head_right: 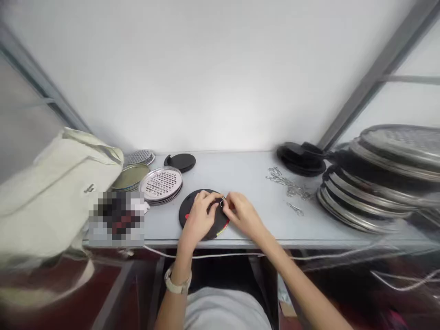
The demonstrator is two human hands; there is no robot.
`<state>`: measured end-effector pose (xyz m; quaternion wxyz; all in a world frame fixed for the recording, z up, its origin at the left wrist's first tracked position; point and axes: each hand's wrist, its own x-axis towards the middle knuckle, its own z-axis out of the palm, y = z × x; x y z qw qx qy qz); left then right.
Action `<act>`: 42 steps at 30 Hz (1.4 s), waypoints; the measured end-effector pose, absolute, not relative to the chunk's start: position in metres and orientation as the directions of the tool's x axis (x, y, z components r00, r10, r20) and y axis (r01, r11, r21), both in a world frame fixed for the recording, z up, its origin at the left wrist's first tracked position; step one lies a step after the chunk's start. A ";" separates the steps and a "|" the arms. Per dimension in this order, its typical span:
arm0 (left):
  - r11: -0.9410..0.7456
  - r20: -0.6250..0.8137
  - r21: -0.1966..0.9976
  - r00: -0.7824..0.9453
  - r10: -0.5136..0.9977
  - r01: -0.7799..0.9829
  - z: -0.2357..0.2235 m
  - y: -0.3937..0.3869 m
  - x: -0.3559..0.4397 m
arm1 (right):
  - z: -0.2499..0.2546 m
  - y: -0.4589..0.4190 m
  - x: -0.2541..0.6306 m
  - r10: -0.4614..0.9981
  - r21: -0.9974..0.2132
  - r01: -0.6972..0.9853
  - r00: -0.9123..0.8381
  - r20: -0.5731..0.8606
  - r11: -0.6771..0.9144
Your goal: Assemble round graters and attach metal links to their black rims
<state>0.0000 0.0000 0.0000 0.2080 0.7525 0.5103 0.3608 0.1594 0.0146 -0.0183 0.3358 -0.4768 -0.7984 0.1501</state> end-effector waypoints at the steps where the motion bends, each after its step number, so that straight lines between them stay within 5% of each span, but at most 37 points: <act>1: -0.392 0.332 0.679 0.217 0.918 0.620 0.000 0.000 0.000 | -0.018 0.015 0.159 0.862 -0.561 0.660 -0.319 0.394 0.500; 20: -0.405 0.344 0.685 0.222 0.912 0.605 0.004 -0.002 0.000 | -0.017 0.015 0.159 0.831 -0.494 0.686 -0.317 0.458 0.534; 42: -0.398 0.328 0.652 0.233 0.915 0.645 0.005 -0.003 0.001 | -0.019 0.014 0.158 0.747 -0.265 0.774 -0.363 0.557 0.575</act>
